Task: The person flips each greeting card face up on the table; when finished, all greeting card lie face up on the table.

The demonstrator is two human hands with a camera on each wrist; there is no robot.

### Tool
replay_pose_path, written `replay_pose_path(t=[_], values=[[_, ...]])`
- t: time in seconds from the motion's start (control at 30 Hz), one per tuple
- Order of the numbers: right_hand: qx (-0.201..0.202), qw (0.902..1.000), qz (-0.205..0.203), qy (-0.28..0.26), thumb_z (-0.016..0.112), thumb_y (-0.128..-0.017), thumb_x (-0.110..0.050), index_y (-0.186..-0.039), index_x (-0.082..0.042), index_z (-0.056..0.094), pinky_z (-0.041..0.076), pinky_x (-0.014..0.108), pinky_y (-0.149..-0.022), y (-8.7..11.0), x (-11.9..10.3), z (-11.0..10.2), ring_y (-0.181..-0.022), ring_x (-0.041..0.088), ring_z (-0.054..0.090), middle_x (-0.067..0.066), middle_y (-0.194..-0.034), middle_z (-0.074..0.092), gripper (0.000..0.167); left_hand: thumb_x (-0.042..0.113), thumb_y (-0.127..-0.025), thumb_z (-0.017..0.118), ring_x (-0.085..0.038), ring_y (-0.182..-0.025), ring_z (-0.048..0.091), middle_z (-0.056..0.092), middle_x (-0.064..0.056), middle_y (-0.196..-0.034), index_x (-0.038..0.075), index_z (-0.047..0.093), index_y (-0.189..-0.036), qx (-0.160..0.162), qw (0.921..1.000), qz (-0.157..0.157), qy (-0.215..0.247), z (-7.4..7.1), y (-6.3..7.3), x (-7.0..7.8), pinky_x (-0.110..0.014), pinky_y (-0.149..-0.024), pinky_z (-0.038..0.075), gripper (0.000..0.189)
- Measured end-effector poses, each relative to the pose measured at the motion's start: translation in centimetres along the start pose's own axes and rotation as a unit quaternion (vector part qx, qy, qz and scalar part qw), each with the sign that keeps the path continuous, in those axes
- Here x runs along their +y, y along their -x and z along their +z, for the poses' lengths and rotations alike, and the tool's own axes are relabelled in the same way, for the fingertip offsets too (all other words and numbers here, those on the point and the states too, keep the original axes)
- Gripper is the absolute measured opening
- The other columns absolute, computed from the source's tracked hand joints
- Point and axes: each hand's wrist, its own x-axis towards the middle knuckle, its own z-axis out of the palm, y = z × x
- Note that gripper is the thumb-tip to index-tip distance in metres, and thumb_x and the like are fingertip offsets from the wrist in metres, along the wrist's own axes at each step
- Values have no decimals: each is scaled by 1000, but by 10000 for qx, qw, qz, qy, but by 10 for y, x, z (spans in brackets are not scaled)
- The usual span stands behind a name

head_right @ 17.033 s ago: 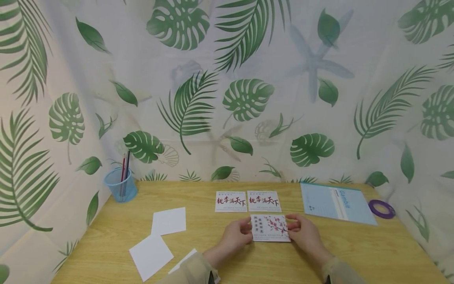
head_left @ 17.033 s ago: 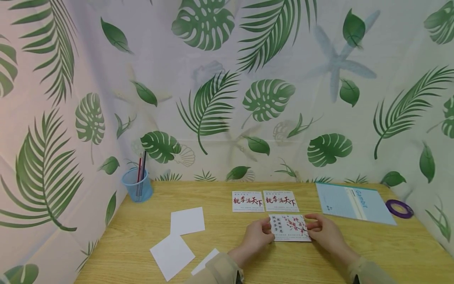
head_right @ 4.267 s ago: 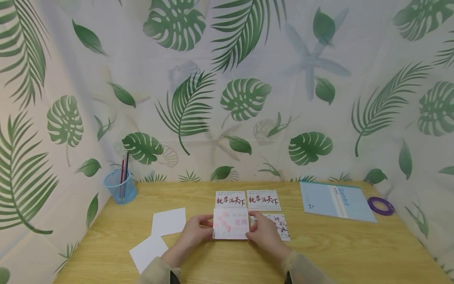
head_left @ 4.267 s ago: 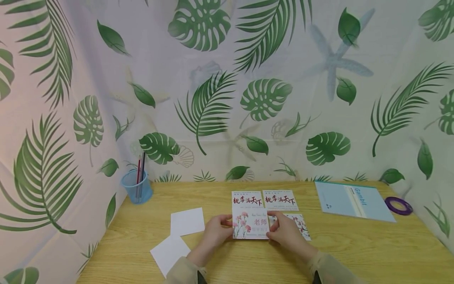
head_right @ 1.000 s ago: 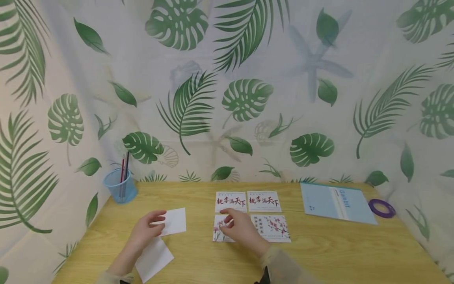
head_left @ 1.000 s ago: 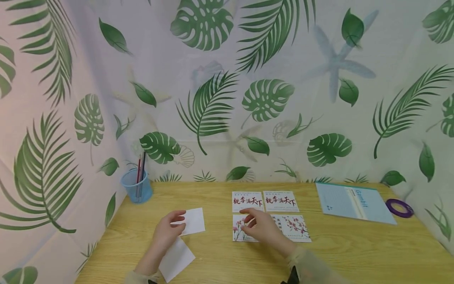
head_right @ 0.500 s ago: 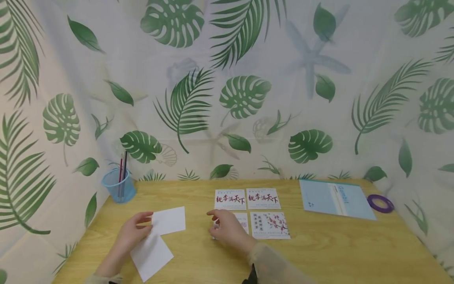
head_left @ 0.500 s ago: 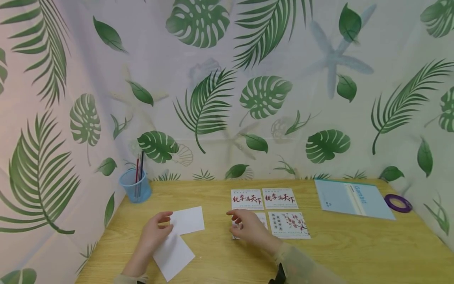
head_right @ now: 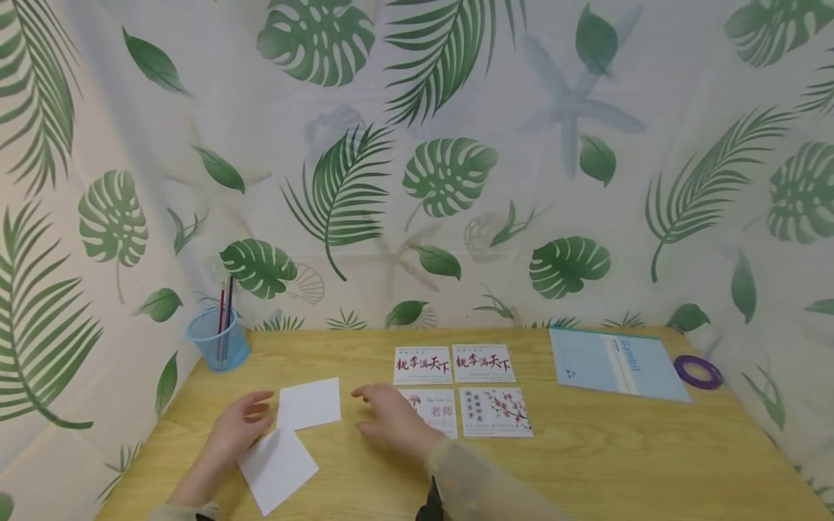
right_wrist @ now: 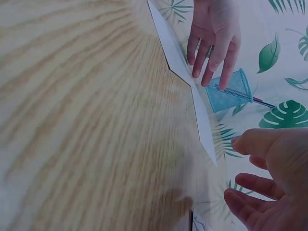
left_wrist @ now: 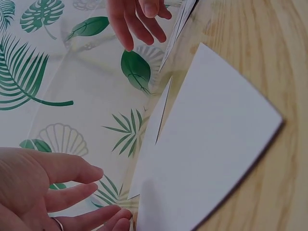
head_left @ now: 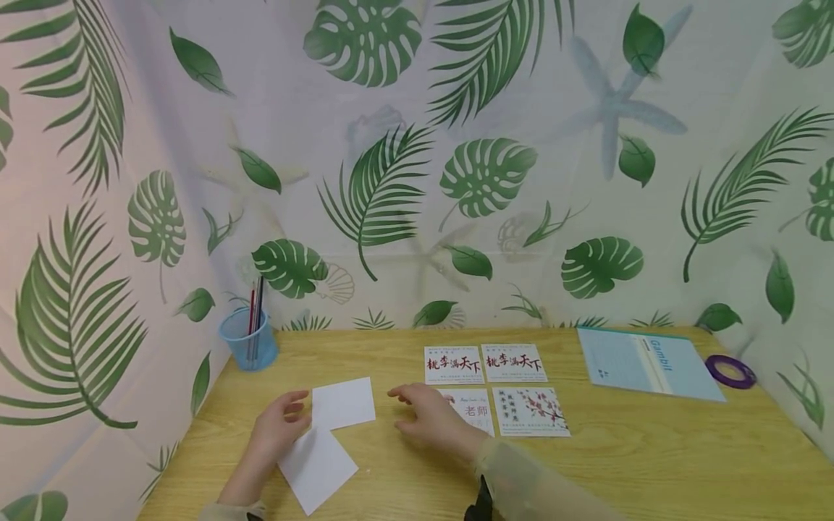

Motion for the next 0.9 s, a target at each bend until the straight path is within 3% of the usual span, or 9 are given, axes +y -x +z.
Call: replay_pose_path(t=[0.3,0.57,0.9], values=[[-266,9988,-53,419,74,-85,-15,-127,-6,62,51,38,-99,-15,-4,7,-111,24,60,11,-120,64,45,2,-86,69,-42,-107,65,62,-31,-124,-2,57,-132,-40,9998,130,-138,0,-2,-1,-49,-88,56,48],[-513,9949,-235,834,74,-84,-19,-126,-9,63,48,35,-103,-25,-14,14,-112,23,59,8,-118,64,44,3,-86,69,-41,-108,64,62,-30,-123,-1,56,-134,-210,9996,97,-149,-2,-3,-3,-48,-87,56,50],[-695,9897,-131,1246,76,-82,-23,-127,-12,64,48,36,-103,-32,-20,24,-116,28,58,9,-120,66,48,7,-88,69,-41,-111,62,63,-29,-122,-2,55,-134,-301,9992,85,-236,-6,-3,1,-46,-86,56,49]])
